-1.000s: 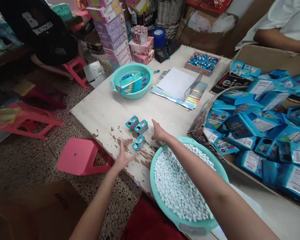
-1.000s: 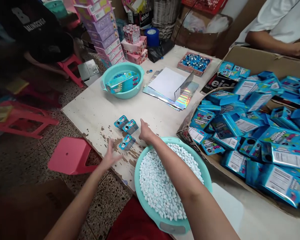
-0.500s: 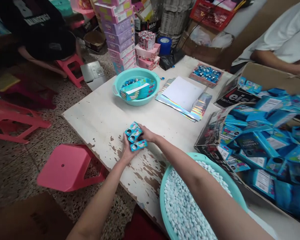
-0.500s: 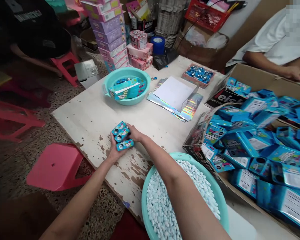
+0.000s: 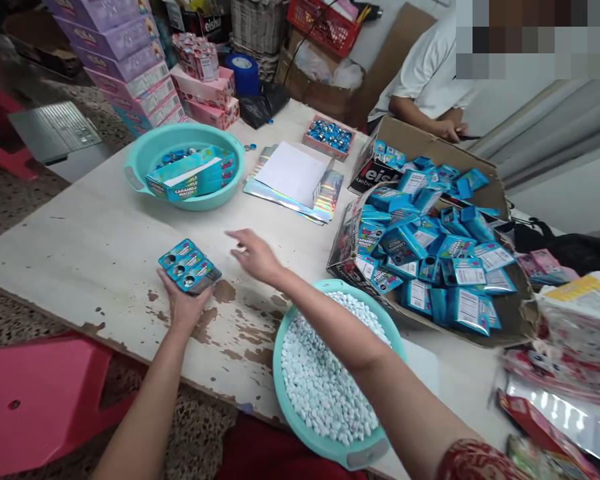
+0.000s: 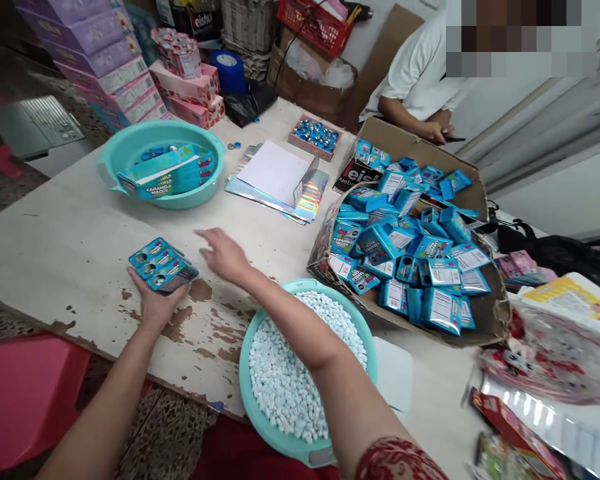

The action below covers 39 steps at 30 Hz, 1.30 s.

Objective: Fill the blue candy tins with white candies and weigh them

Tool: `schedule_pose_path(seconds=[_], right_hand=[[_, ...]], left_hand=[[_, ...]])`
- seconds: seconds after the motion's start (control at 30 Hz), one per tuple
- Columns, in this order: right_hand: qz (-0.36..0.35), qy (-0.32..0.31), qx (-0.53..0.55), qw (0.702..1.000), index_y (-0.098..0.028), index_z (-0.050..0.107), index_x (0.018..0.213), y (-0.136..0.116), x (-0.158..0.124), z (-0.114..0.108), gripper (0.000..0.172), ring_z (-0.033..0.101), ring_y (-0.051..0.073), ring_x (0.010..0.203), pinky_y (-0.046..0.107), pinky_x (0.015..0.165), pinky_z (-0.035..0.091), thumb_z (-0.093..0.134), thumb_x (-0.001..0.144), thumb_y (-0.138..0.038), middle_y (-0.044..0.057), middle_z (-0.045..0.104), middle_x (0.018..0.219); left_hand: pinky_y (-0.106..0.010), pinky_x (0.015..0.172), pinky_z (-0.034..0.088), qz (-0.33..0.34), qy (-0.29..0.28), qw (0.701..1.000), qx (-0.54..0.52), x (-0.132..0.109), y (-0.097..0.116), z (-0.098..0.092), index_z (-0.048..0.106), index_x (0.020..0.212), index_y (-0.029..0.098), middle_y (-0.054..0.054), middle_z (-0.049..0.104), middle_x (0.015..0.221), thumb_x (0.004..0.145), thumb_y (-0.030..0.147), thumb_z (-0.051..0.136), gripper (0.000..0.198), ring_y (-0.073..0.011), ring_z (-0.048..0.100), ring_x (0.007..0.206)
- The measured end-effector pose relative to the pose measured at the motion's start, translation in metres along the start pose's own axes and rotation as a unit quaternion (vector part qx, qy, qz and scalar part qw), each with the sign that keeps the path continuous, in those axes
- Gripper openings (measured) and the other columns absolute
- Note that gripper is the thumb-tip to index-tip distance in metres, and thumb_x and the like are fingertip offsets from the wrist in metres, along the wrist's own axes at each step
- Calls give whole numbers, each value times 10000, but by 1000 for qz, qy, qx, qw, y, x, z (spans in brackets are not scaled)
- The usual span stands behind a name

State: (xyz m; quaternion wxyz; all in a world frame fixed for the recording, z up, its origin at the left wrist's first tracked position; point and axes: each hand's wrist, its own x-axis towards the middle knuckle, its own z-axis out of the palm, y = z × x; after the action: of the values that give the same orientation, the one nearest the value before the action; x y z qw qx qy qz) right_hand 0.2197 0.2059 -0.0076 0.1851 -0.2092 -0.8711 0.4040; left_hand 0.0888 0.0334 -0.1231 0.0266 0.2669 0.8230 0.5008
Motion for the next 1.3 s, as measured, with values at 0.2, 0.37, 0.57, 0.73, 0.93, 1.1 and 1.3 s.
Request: schedule_pose_path(seconds=[0.2,0.37,0.57,0.73,0.93,1.1,1.3], right_hand=[[172,429,-266,846,-84,367,1360,67,-130,-190,688,203,341,1307,530,1073,129,644,803,-377,235,286,1421],[275,364,-207,865,-169,547,1076,119,-184,-221,396,377,342,1147,526,971,243,684,714,-250,167,511,1158],[236,422,-106,869,-191,483,1050,92,-271,-201,468,538,223,917,393,850,413,689,670,-370,68,582,1001],[234,449,91,858,-209,519,1022,54,-358,-166,511,595,178,843,336,789,485,753,616,-411,14,628,933],[357,395,472,702,-214,608,892,45,-410,-148,452,663,182,805,335,708,569,841,529,-344,9,706,877],[449,381,544,598,-179,643,735,62,-445,-155,304,674,156,696,249,588,577,845,513,-230,20,709,731],[465,457,502,569,-274,618,980,70,-495,-163,525,667,124,600,180,449,522,835,508,-200,-39,715,793]], left_hand=[[-458,1042,399,49,72,996,7,-79,54,-22,281,1420,103,-235,399,1404,771,376,653,796,-300,422,1299],[-384,981,473,287,-161,944,-1,-173,131,10,421,1336,220,-112,582,1234,905,303,493,445,-222,544,1180],[-545,1047,327,220,-262,915,213,-206,158,69,347,1407,113,-222,360,1449,896,449,464,623,-375,325,1345],[-498,920,404,143,-265,920,250,-207,180,94,540,1235,128,-216,543,1180,855,556,473,576,-386,501,1124],[-391,791,435,111,-320,902,267,-220,201,108,619,1072,210,-146,585,1068,834,519,518,403,-323,576,964],[-344,789,417,62,-306,933,180,-214,198,111,656,847,223,-73,639,889,761,432,604,231,-290,589,913],[-267,609,424,-200,-294,925,-132,-208,199,111,606,798,191,-15,597,695,577,383,729,317,-208,574,720]])
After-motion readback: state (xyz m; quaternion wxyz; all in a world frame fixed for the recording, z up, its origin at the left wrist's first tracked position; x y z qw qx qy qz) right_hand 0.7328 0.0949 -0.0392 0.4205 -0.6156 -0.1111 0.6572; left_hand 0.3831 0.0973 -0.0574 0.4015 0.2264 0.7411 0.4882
